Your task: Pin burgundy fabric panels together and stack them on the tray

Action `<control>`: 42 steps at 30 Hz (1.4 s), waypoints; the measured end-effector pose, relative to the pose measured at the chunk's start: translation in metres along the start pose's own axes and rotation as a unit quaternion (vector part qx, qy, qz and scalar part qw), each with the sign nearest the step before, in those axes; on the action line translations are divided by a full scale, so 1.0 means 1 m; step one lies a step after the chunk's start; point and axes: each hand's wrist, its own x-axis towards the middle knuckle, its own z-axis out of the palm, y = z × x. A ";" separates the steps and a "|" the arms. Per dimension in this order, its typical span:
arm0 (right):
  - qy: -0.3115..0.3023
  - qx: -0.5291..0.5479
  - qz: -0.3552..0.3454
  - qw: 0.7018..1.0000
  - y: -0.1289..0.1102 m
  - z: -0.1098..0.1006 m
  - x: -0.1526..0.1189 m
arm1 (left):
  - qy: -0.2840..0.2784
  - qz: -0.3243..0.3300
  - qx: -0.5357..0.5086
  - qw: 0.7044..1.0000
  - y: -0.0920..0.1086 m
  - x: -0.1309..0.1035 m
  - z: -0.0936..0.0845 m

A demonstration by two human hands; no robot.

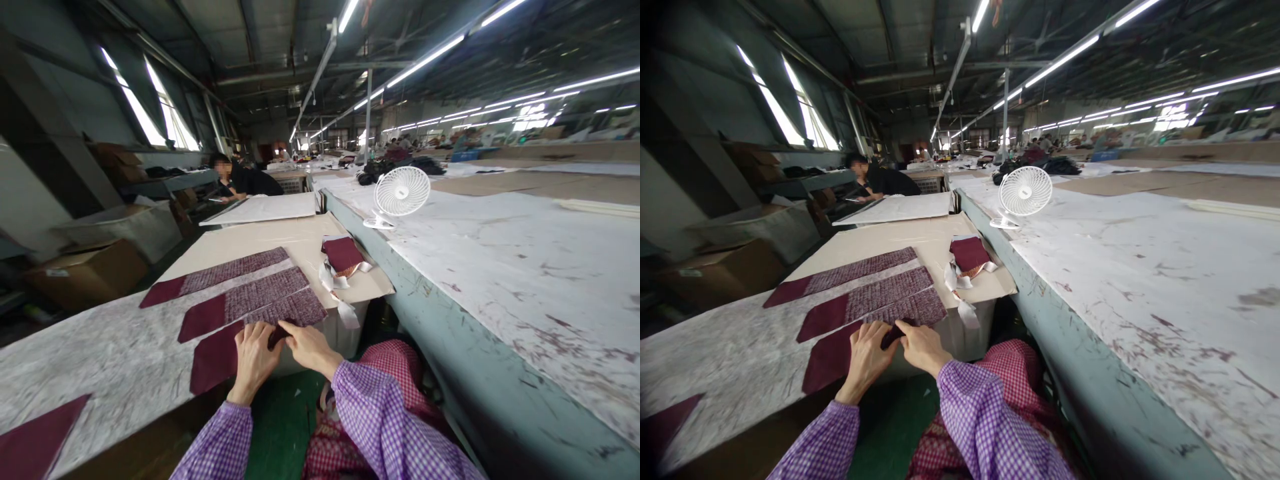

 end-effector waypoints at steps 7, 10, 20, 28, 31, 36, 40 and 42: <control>0.154 0.031 -0.047 0.987 0.002 -0.006 -0.001 | 0.025 -0.127 -0.092 0.987 -0.004 0.005 0.002; 0.154 -0.048 -0.100 0.982 0.009 -0.002 -0.001 | 0.040 -0.199 -0.214 0.955 -0.011 0.009 0.005; 0.103 -0.092 -0.096 0.986 0.016 0.004 -0.002 | 0.226 -0.452 -0.672 0.542 -0.059 0.008 -0.039; 0.150 0.047 -0.095 0.983 -0.025 0.011 0.000 | 0.256 -0.392 -0.649 0.600 -0.023 0.000 -0.040; 0.052 0.214 -0.048 0.974 -0.044 0.024 0.013 | 0.190 -0.361 -0.552 0.727 -0.008 -0.001 -0.043; 0.013 0.329 0.058 0.942 -0.068 0.036 0.031 | 0.068 -0.252 -0.412 0.873 -0.007 -0.003 -0.048; 0.051 0.234 0.096 0.966 -0.076 0.040 0.037 | 0.047 -0.141 -0.304 0.941 -0.005 -0.004 -0.047; 0.059 0.212 0.082 0.972 -0.076 0.043 0.039 | 0.028 -0.106 -0.248 0.962 -0.005 -0.008 -0.055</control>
